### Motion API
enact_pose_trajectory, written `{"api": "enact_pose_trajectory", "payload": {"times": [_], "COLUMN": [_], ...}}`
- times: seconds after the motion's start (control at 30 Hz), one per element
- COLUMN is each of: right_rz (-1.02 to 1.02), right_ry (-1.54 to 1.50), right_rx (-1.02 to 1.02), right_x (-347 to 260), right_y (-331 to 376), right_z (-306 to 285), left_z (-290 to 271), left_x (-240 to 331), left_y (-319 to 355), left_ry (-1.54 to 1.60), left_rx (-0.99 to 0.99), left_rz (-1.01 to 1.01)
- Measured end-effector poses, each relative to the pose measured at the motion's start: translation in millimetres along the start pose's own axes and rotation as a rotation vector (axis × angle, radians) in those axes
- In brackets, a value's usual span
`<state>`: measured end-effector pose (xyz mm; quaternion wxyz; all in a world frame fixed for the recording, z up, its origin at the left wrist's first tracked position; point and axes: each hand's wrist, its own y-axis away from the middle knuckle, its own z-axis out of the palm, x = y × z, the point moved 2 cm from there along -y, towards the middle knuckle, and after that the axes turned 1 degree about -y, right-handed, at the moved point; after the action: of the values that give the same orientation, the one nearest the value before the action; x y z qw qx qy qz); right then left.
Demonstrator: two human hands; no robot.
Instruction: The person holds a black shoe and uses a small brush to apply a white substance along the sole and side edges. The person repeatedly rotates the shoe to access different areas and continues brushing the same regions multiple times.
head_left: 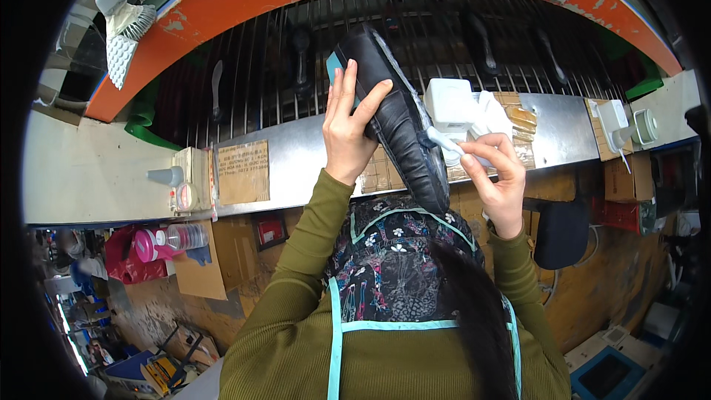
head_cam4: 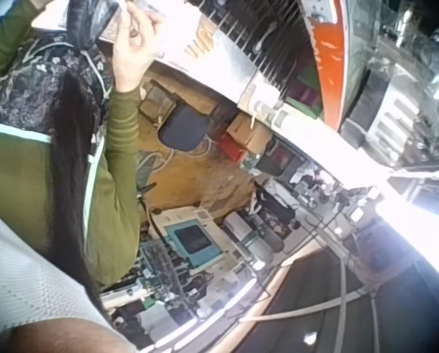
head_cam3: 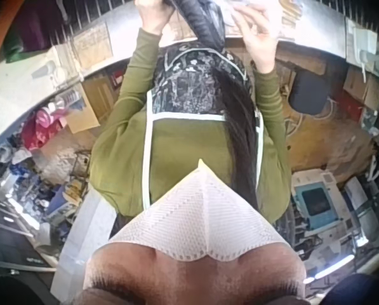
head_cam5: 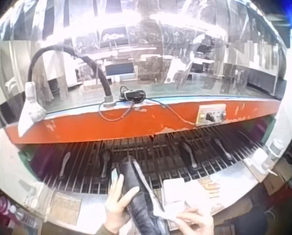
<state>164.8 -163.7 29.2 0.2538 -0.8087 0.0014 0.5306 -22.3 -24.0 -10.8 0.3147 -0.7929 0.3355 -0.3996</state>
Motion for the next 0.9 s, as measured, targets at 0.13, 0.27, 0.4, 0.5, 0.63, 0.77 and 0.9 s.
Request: {"api": "enact_pose_trajectory", "payload": {"times": [0.13,0.27,0.4,0.5,0.63,0.77,0.9], "right_rz": [0.006,0.114,0.202,0.190,0.058,-0.010,0.047], "right_ry": [-0.048,-0.186,-0.238,-0.155,-0.031,0.014,-0.025], "right_rx": [-0.079,-0.100,-0.055,-0.024,0.010,0.068,-0.009], "right_x": [9,12,20,15,14,9,10], "right_y": [5,17,26,21,7,-6,-10], "right_z": [-7,-11,-11,-7,-6,-5,-9], "left_z": [1,3,5,7,10,13,16], "left_x": [-7,-13,-14,-12,-11,-13,-13], "left_y": [0,3,3,2,-1,-3,-7], "left_ry": [0.014,0.028,0.038,0.021,0.027,0.029,0.040], "left_rx": [-0.012,-0.030,-0.045,-0.075,-0.090,-0.092,-0.094], "left_rz": [-0.047,-0.101,-0.143,-0.162,-0.163,-0.156,-0.165]}}
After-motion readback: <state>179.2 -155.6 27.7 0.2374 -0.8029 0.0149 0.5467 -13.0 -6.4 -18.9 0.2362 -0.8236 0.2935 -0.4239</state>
